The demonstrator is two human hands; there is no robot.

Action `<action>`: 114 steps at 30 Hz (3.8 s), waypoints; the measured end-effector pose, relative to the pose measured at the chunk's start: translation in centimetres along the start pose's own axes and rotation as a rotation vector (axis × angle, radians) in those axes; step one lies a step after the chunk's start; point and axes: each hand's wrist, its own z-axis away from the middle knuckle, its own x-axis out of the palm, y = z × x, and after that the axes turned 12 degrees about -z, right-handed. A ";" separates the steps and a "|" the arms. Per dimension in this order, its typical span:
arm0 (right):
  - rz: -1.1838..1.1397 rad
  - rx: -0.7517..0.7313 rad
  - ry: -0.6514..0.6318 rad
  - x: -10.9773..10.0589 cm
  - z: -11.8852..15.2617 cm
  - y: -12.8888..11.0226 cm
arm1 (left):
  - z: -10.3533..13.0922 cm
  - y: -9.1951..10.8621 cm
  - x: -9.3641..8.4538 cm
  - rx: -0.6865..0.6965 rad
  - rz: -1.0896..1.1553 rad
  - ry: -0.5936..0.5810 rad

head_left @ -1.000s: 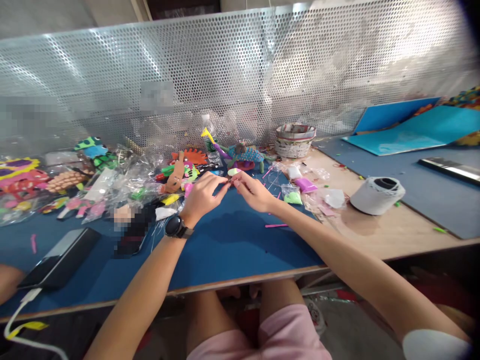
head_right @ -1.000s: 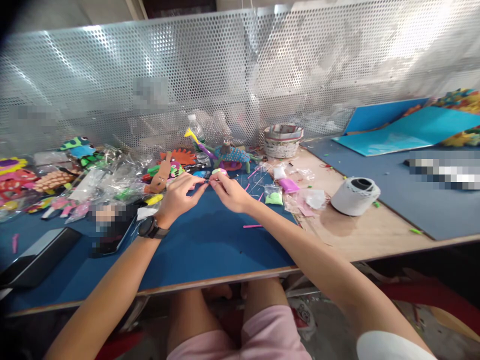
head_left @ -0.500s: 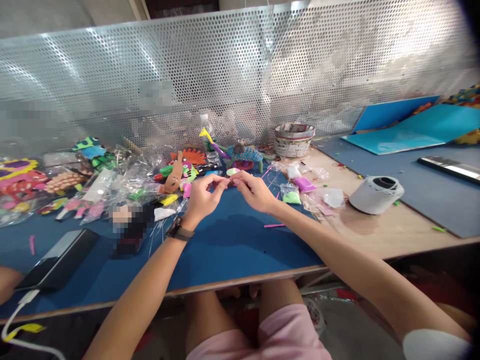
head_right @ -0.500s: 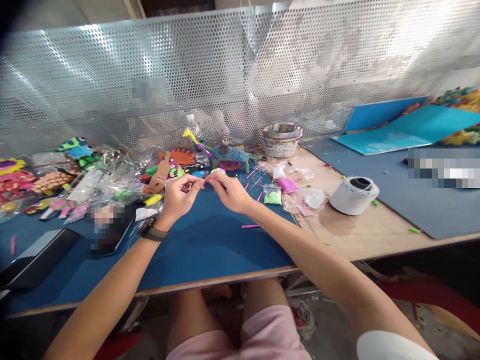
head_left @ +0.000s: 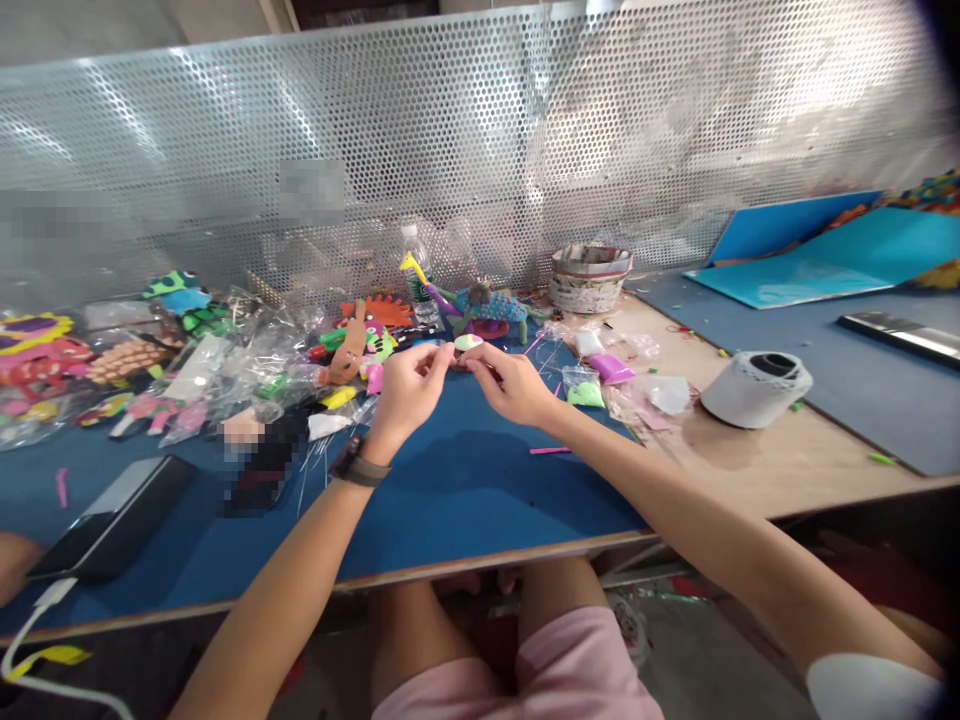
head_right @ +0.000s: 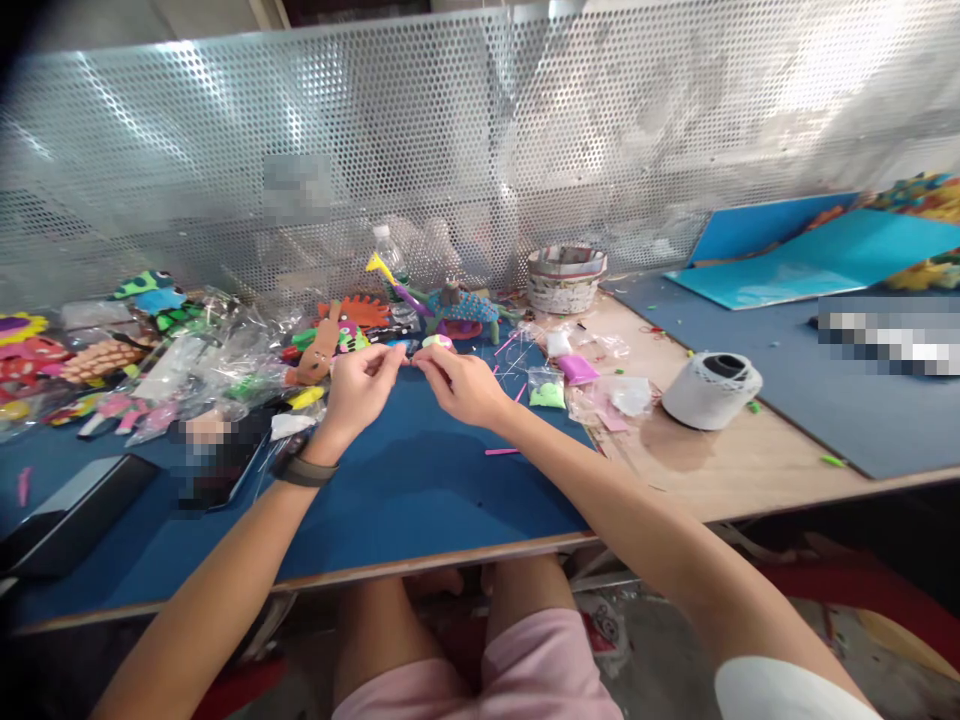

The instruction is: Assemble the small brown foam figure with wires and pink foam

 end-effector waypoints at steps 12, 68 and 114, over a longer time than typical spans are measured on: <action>-0.109 0.090 0.077 0.8 -0.1 -0.4 | 0.2 -1.4 -0.8 0.514 -0.613 0.202; 0.385 -0.257 -0.084 -1.2 0.2 1.6 | -0.4 -0.8 -0.4 -0.160 0.423 -0.285; 0.436 -0.210 -0.105 -3.3 -0.9 -0.5 | -0.5 -1.5 0.1 -0.028 0.142 -0.254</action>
